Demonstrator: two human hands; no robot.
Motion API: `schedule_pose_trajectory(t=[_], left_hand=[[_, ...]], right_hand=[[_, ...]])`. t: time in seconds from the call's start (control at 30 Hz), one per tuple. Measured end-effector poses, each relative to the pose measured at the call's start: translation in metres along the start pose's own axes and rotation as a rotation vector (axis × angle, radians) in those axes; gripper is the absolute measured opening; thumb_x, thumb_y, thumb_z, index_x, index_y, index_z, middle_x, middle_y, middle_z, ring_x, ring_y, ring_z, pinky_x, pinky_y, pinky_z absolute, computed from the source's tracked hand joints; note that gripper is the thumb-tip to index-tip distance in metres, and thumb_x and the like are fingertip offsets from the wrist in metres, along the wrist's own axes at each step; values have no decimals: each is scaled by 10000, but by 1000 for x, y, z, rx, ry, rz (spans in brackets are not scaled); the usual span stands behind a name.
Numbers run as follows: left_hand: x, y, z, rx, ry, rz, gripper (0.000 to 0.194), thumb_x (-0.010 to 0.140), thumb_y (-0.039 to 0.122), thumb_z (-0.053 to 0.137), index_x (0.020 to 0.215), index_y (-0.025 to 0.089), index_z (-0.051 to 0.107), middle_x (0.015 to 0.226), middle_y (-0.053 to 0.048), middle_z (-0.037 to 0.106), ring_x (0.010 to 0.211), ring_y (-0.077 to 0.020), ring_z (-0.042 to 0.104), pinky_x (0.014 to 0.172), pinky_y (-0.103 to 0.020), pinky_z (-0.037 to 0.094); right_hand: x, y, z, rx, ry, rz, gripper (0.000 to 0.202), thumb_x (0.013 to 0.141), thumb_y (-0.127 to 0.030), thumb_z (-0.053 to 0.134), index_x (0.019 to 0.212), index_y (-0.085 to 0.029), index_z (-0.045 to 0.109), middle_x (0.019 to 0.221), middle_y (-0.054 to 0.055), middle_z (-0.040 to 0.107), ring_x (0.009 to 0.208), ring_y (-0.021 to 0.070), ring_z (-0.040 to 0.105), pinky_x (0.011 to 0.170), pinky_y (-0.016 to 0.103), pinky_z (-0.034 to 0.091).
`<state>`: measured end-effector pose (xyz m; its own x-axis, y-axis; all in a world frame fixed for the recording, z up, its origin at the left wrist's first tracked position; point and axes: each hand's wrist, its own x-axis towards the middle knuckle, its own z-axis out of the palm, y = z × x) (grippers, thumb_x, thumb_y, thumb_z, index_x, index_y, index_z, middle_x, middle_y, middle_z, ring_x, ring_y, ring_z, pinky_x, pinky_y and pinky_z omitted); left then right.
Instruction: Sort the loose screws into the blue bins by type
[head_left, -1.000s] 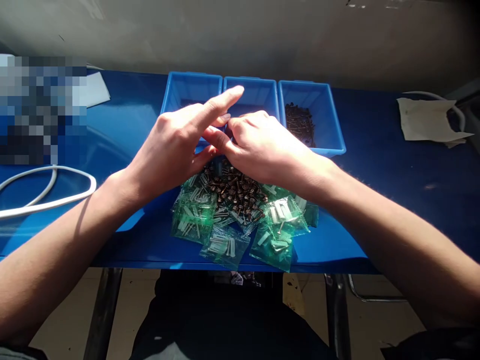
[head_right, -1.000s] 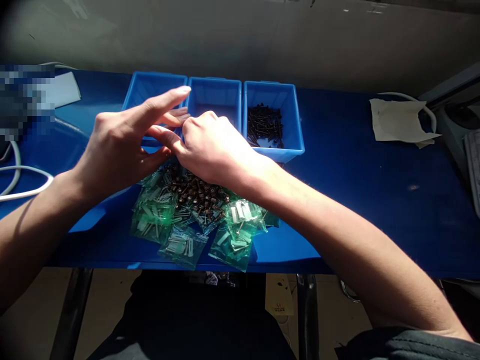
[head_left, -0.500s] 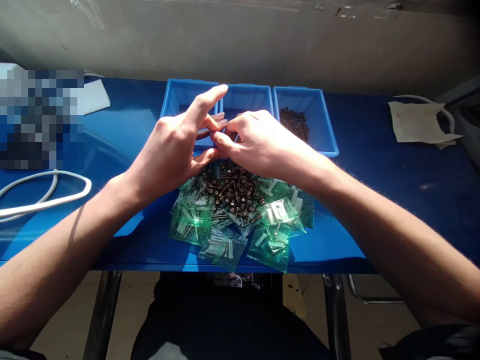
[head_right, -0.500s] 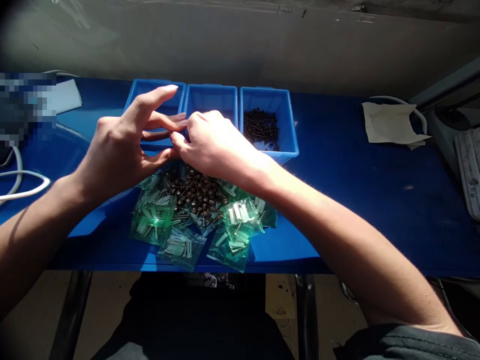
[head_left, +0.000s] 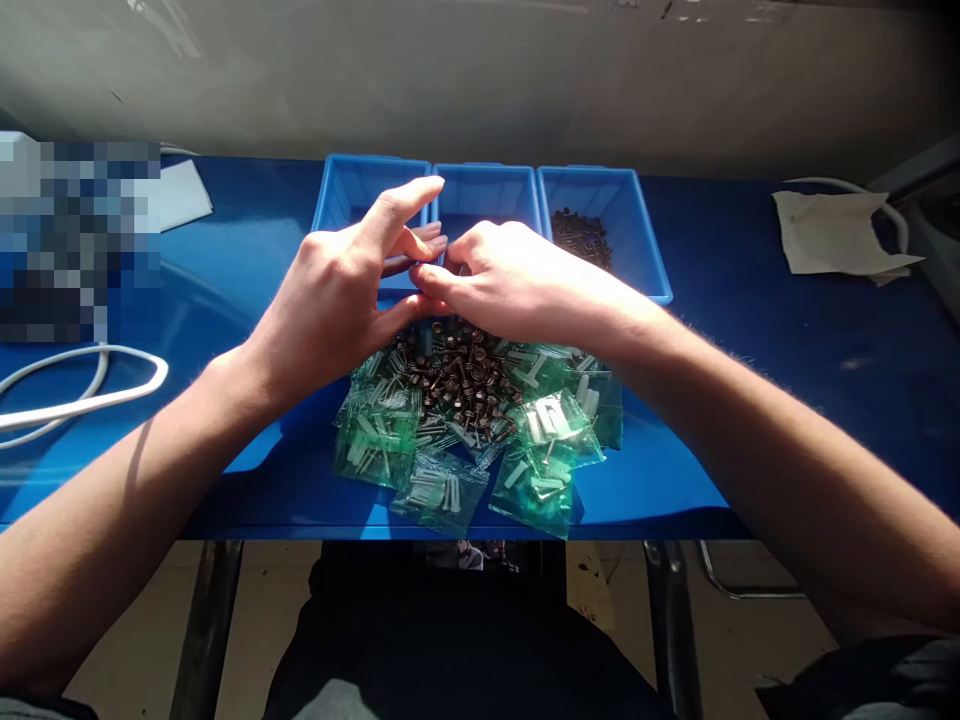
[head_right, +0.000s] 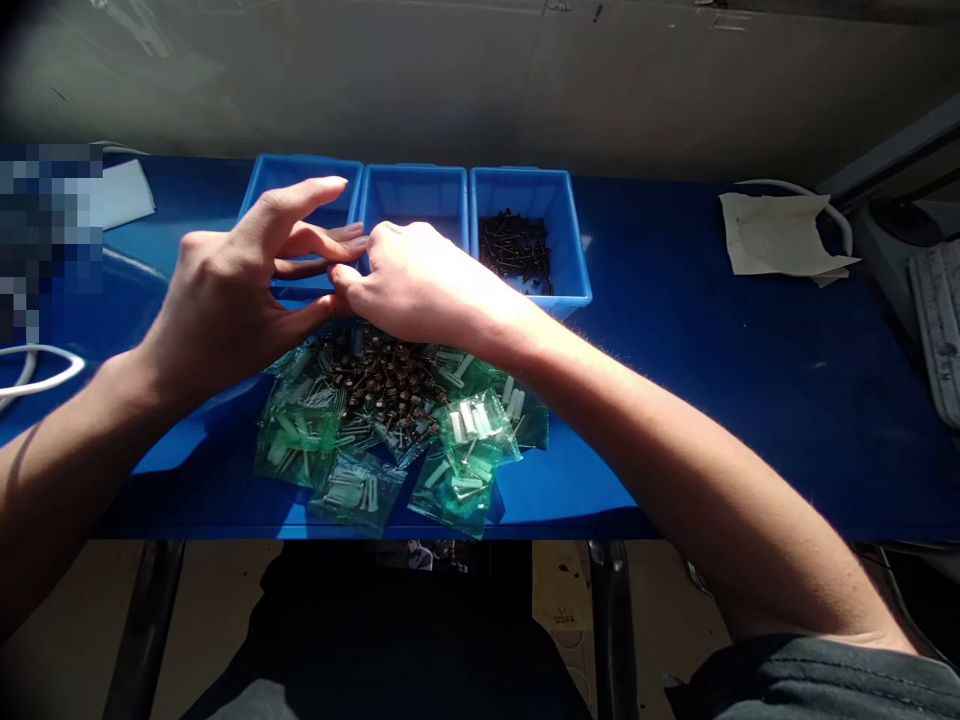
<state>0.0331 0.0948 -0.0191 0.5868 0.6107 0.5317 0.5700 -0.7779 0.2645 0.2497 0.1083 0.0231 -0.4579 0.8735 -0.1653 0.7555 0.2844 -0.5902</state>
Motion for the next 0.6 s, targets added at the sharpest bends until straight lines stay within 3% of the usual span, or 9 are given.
schedule_pose_trajectory(t=[0.2, 0.4, 0.5, 0.6], left_hand=[[0, -3, 2, -16, 2, 7, 664, 1173, 467, 673, 1681, 103, 449, 1348, -84, 798, 1347, -257, 795, 1216, -395, 678], [0, -6, 1, -4, 14, 45, 742, 1170, 616, 633, 1709, 151, 423, 1403, -75, 781, 1319, -239, 808, 1183, -378, 691], [0, -4, 0, 10, 19, 53, 745, 1137, 525, 739, 1685, 103, 461, 1390, -104, 795, 1305, -246, 813, 1184, -333, 675], [-1, 0, -2, 13, 17, 35, 733, 1089, 410, 831, 1641, 47, 513, 1374, -142, 804, 1303, -260, 814, 1199, -303, 660]], right_hand=[[-1, -2, -13, 29, -15, 44, 365, 1093, -413, 733, 809, -185, 748, 644, -7, 561, 644, 138, 506, 607, 312, 363], [-6, 7, -32, 100, -36, -39, 108, 949, -332, 916, 915, -241, 870, 871, 6, 782, 777, 156, 634, 637, 328, 432], [-12, 8, -40, 67, -30, -98, 39, 912, -244, 920, 929, -260, 889, 889, 0, 826, 794, 179, 713, 628, 333, 477], [-20, 3, -45, -37, 24, -154, 108, 881, -144, 889, 865, -250, 879, 842, -6, 823, 768, 182, 746, 619, 331, 507]])
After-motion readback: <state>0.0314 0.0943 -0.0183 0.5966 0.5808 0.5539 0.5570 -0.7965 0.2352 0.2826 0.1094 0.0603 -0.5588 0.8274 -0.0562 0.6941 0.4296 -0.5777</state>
